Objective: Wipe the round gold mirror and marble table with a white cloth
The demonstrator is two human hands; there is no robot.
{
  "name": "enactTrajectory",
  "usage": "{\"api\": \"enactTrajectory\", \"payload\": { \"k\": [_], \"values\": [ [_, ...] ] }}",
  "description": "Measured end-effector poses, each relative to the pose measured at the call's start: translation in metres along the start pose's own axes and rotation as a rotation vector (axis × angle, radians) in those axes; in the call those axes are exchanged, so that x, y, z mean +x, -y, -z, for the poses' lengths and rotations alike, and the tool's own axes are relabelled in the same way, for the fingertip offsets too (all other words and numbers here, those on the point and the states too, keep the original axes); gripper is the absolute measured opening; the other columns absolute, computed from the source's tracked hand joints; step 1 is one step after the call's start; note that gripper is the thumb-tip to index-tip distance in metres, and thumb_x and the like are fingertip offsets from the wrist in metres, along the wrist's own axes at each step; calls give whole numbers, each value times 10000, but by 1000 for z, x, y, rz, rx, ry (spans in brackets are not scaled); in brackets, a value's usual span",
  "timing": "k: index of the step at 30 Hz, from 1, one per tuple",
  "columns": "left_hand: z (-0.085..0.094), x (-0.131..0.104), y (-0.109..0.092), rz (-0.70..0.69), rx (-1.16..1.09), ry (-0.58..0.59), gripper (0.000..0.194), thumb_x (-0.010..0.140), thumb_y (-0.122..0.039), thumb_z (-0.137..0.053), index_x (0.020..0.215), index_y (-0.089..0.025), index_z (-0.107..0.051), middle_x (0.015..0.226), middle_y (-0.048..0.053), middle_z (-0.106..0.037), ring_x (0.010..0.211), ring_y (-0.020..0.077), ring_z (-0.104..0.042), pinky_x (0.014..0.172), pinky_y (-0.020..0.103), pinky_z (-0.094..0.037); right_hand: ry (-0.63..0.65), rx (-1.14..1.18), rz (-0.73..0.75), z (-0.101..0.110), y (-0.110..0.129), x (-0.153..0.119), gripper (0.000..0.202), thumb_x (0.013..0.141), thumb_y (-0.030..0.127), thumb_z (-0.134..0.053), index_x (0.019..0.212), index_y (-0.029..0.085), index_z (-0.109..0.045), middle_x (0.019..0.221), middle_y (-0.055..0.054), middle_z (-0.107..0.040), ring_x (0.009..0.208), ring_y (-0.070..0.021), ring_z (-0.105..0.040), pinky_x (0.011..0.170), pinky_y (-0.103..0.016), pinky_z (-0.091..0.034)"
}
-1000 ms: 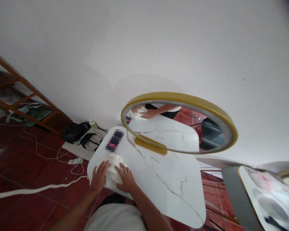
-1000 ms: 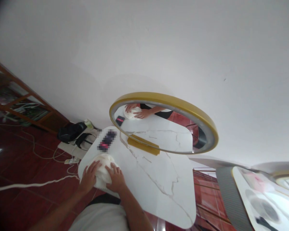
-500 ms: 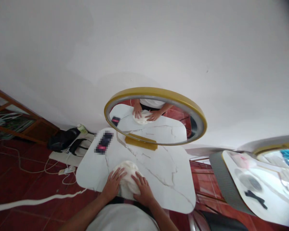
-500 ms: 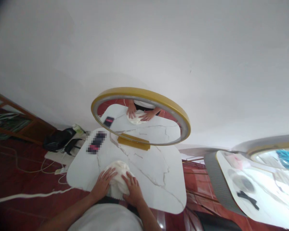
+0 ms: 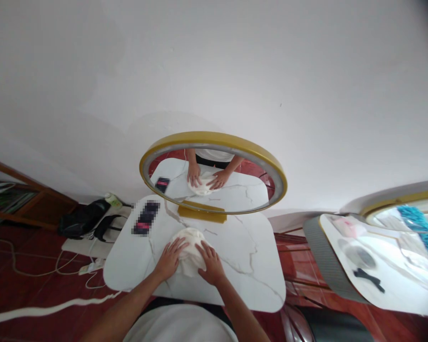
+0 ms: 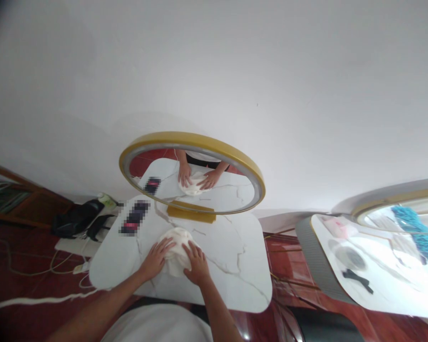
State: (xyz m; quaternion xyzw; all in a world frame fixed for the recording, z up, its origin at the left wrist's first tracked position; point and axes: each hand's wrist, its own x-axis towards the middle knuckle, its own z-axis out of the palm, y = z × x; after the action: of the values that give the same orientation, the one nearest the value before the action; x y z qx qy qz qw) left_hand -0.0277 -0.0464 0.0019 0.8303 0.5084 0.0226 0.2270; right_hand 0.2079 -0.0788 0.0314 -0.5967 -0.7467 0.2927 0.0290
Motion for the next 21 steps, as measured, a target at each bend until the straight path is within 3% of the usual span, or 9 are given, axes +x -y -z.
{"api": "enactTrajectory", "payload": {
  "k": [5,9,15,18,21],
  "values": [
    [20,27,3,31,-25,17,817,689,-8,-361,1435,-331,-276,1539,-64,-201,1414,159,-132,1135,431,-158,-85,-41,-45,11,3,27,917,684,172,-541,1464,376,-103,1552,81,-87,1372,-219,-202,1082,-371,-252],
    [18,27,-3,72,-36,-22,793,700,-4,-343,1426,-321,-305,1534,-63,-217,1411,159,-145,1135,429,-166,-110,-45,-56,9,8,28,913,684,149,-511,1468,361,-95,1553,77,-78,1390,-218,-169,1097,-378,-222],
    [-12,-8,-29,107,-21,-85,819,692,2,-340,1443,-318,-272,1542,-65,-189,1423,184,-100,1145,459,-123,-95,-16,-50,-5,4,-6,938,625,136,-479,1461,374,-126,1550,114,-37,1406,-198,-124,1116,-373,-175],
    [-23,-28,-42,41,-16,-70,829,709,-13,-352,1462,-328,-207,1550,-72,-144,1427,200,-79,1150,465,-102,-27,10,-27,-8,-9,-33,936,621,172,-482,1460,377,-123,1549,121,-16,1409,-203,-112,1120,-376,-158],
    [-22,-39,-51,-57,-32,4,849,713,-28,-377,1466,-356,-162,1551,-88,-117,1423,208,-105,1149,457,-122,47,43,-12,-6,-27,-61,929,622,210,-492,1458,382,-128,1548,125,-13,1406,-210,-124,1120,-371,-153]
  ]
}}
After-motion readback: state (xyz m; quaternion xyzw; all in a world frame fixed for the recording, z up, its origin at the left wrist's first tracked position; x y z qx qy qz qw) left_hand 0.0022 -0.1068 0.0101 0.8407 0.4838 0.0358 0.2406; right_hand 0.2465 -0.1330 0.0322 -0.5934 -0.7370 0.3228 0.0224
